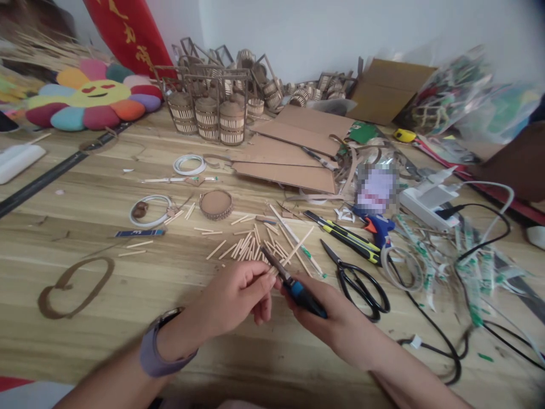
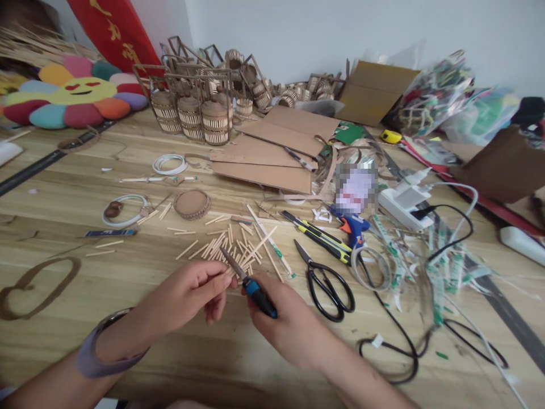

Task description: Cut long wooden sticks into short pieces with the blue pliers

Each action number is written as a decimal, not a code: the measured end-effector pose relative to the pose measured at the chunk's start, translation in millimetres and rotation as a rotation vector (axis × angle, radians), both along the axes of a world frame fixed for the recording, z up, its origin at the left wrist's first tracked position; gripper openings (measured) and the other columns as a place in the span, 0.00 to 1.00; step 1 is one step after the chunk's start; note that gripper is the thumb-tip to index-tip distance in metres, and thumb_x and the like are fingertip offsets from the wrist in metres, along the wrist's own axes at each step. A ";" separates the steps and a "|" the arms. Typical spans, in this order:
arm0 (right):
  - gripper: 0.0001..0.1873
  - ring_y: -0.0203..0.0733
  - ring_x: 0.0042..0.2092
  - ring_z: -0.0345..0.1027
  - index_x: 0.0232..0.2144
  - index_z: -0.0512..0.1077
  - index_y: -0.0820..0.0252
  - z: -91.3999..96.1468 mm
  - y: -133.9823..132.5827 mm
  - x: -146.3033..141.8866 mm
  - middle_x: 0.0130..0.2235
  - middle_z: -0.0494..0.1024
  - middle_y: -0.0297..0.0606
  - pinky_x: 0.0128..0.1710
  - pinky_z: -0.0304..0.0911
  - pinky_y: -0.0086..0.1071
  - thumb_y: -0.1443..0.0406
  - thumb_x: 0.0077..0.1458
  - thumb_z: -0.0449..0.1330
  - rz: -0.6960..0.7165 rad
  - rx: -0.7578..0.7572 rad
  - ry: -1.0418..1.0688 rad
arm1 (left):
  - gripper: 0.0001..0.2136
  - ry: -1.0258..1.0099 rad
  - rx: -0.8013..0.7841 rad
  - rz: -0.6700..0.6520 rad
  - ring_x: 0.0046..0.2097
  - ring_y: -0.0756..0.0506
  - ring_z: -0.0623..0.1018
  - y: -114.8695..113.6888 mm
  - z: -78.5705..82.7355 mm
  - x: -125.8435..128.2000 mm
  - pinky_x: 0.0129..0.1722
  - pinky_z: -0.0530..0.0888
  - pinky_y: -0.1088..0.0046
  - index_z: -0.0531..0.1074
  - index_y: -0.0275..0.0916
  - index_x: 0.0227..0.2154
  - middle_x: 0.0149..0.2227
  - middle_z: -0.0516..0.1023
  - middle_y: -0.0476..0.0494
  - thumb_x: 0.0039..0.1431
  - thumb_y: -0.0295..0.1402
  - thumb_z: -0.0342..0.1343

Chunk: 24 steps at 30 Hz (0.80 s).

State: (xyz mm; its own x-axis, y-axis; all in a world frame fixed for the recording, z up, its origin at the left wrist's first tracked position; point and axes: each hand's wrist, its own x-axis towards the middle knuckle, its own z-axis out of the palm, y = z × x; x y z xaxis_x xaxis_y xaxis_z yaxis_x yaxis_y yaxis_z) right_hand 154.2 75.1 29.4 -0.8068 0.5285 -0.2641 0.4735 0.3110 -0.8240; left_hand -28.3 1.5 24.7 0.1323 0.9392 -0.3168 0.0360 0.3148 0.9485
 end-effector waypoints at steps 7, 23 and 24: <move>0.08 0.37 0.33 0.62 0.37 0.67 0.59 -3.6 0.6 -0.3 0.32 0.71 0.33 0.34 0.59 0.28 0.69 0.53 0.52 -0.003 0.021 0.040 | 0.14 -0.063 0.010 0.009 0.21 0.53 0.69 -1.3 -0.6 -1.3 0.23 0.66 0.80 0.67 0.36 0.29 0.19 0.70 0.53 0.62 0.41 0.47; 0.12 0.49 0.47 0.70 0.46 0.61 0.57 -27.4 7.3 2.5 0.46 0.74 0.47 0.43 0.66 0.39 0.67 0.59 0.52 -0.112 0.782 0.211 | 0.11 0.726 0.204 -0.103 0.29 0.47 0.74 0.5 -8.3 10.5 0.28 0.62 0.75 0.66 0.39 0.28 0.26 0.74 0.48 0.64 0.32 0.43; 0.10 0.48 0.42 0.72 0.45 0.61 0.58 -30.5 6.5 1.1 0.40 0.75 0.45 0.39 0.67 0.38 0.67 0.59 0.52 -0.122 0.825 0.182 | 0.10 0.780 0.219 -0.113 0.30 0.47 0.75 -0.1 -9.9 12.4 0.28 0.62 0.74 0.67 0.39 0.29 0.27 0.76 0.47 0.64 0.31 0.43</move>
State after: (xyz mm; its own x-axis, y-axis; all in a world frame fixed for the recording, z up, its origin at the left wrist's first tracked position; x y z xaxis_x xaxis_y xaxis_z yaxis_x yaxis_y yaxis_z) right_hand 155.3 81.5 -1.1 -0.7243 0.5804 0.3721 0.4247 0.8008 -0.4224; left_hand -15.9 1.5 14.7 0.0477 0.9847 -0.1677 0.7315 0.0799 0.6772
